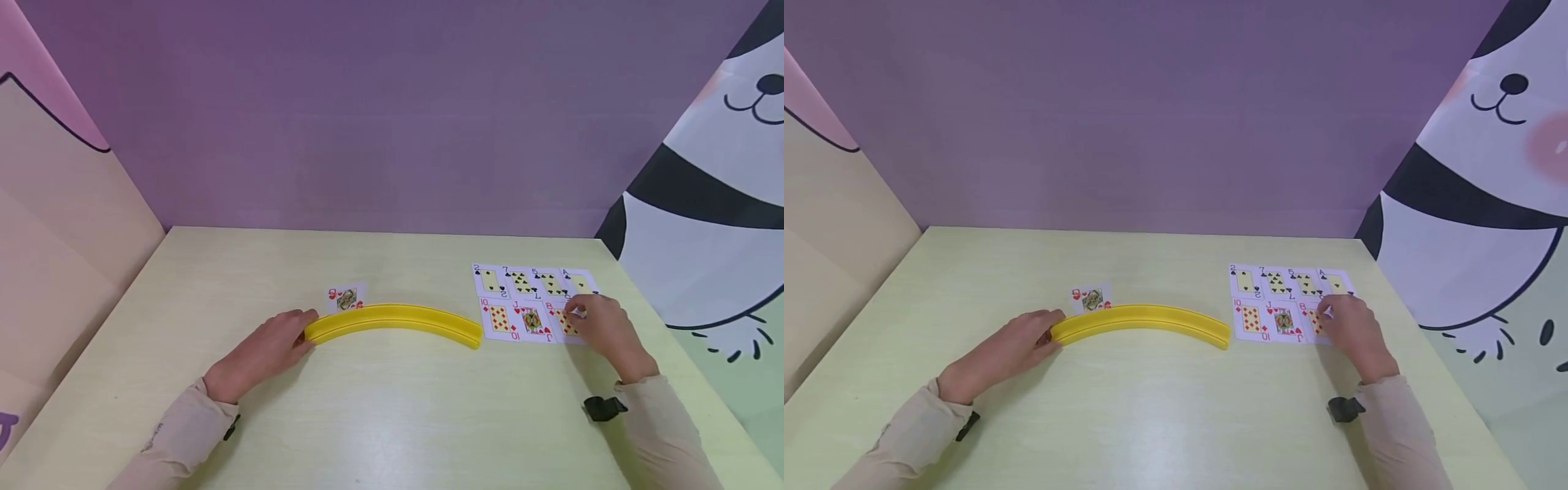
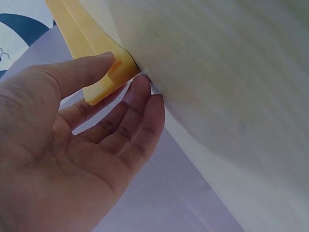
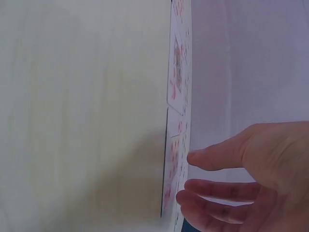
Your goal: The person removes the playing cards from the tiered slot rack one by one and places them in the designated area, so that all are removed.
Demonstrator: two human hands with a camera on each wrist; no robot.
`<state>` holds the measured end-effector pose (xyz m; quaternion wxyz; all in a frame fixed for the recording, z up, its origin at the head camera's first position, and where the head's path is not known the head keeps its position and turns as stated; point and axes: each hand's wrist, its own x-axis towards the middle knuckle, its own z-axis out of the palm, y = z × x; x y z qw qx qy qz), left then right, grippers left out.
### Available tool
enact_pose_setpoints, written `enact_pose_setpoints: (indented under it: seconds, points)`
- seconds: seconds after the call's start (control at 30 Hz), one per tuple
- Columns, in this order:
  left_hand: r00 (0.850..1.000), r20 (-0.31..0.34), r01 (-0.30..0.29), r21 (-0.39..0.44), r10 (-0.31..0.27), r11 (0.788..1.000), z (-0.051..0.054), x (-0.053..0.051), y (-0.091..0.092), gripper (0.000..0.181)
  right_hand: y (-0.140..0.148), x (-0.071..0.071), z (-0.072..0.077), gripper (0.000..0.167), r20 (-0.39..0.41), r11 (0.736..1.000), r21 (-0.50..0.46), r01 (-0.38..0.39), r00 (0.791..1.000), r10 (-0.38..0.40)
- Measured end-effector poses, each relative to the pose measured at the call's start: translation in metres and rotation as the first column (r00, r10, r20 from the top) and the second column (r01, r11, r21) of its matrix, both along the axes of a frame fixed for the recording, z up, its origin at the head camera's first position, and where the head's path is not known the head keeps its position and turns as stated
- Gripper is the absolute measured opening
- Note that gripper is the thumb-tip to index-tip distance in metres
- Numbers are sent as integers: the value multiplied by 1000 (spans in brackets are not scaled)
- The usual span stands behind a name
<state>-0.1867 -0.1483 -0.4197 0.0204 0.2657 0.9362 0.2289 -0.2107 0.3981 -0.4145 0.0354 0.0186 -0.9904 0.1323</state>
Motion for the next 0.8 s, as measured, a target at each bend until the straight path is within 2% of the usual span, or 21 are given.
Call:
enact_pose_setpoints:
  seconds: [0.3, 0.53, 0.8]
  points:
    - [1000, 1, 5, 0, -5, 1000, -1, 1, -1, 22, -23, 6, 15, 16, -132, 996, -10, -89, 987, 86]
    - [1000, 1, 9, 5, -9, 1000, -1, 0, 0, 20, -51, 11, 25, 17, -244, 987, -17, -160, 958, 151]
    - [1000, -1, 12, -2, -12, 1000, 0, -1, -1, 21, -98, 17, 41, 18, -256, 970, -37, -238, 941, 221]
